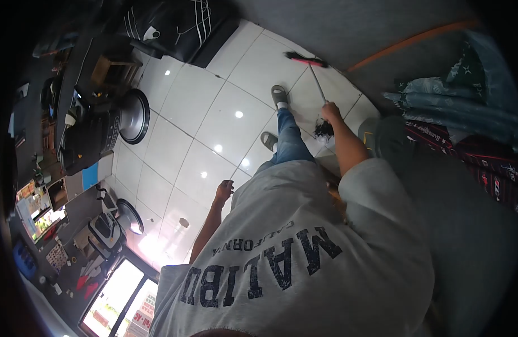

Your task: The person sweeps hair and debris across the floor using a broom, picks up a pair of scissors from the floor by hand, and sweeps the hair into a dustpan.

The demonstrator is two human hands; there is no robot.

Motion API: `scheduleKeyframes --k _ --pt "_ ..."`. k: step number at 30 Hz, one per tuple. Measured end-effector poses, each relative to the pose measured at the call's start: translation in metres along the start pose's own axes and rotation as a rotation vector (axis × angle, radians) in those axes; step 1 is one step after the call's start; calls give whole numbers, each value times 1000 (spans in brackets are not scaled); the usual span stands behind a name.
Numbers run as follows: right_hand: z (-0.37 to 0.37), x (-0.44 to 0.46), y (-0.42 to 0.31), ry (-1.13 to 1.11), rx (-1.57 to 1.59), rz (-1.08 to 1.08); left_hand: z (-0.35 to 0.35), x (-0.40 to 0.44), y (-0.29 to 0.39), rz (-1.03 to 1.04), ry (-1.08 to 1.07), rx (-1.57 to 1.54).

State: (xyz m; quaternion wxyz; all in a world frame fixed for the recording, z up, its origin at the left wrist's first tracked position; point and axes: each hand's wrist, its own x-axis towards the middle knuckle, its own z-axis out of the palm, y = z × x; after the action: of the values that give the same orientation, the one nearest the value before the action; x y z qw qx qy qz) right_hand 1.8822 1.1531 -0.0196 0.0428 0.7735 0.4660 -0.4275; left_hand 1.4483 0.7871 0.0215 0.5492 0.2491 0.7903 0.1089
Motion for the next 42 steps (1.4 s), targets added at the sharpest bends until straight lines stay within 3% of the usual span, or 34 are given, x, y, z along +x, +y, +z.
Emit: scheduleKeyframes --k 2,4,6,8,11,14,17,20,21,22,23,27,29,30,33,42 --pt "7 6 -11 120 -408 -98 -6 -7 -6 -39 31 -53" --pt "-6 -42 -8 -11 -488 -132 -7 -13 -13 -49 59 -130" --pt "-5 -84 34 -6 -527 -198 -6 -9 -16 -15 89 -227" --pt "9 -94 120 -54 -544 -232 0 -5 -18 -21 87 -246" --pt "-2 -140 181 -94 -478 -244 7 -4 -13 -23 67 -268" --pt "-25 -175 187 -137 -66 -171 15 -7 -7 -13 53 -302" --pt "-14 -162 184 15 -14 -352 22 -7 1 -8 53 -316" --pt "23 -84 114 92 -65 -467 28 -15 -11 40 71 -327" --pt "39 -53 77 18 88 -441 28 -20 -15 32 78 -303" --pt "58 -15 40 -64 121 -360 26 -24 -18 25 86 -279" --pt "52 -40 -35 -76 295 -194 25 -27 -23 19 95 -253" --pt "74 5 -171 -284 -326 -219 8 -65 -22 -38 145 -191" --pt "83 -6 -167 -133 -496 -352 2 -75 -31 -51 178 -192" --pt "85 -14 -159 -52 -583 -416 2 -80 -34 -68 201 -205" --pt "58 -47 -88 -144 -702 -423 10 -86 -37 -101 224 -240" --pt "-46 -142 198 -143 -860 -376 83 -77 -12 -77 41 -200"
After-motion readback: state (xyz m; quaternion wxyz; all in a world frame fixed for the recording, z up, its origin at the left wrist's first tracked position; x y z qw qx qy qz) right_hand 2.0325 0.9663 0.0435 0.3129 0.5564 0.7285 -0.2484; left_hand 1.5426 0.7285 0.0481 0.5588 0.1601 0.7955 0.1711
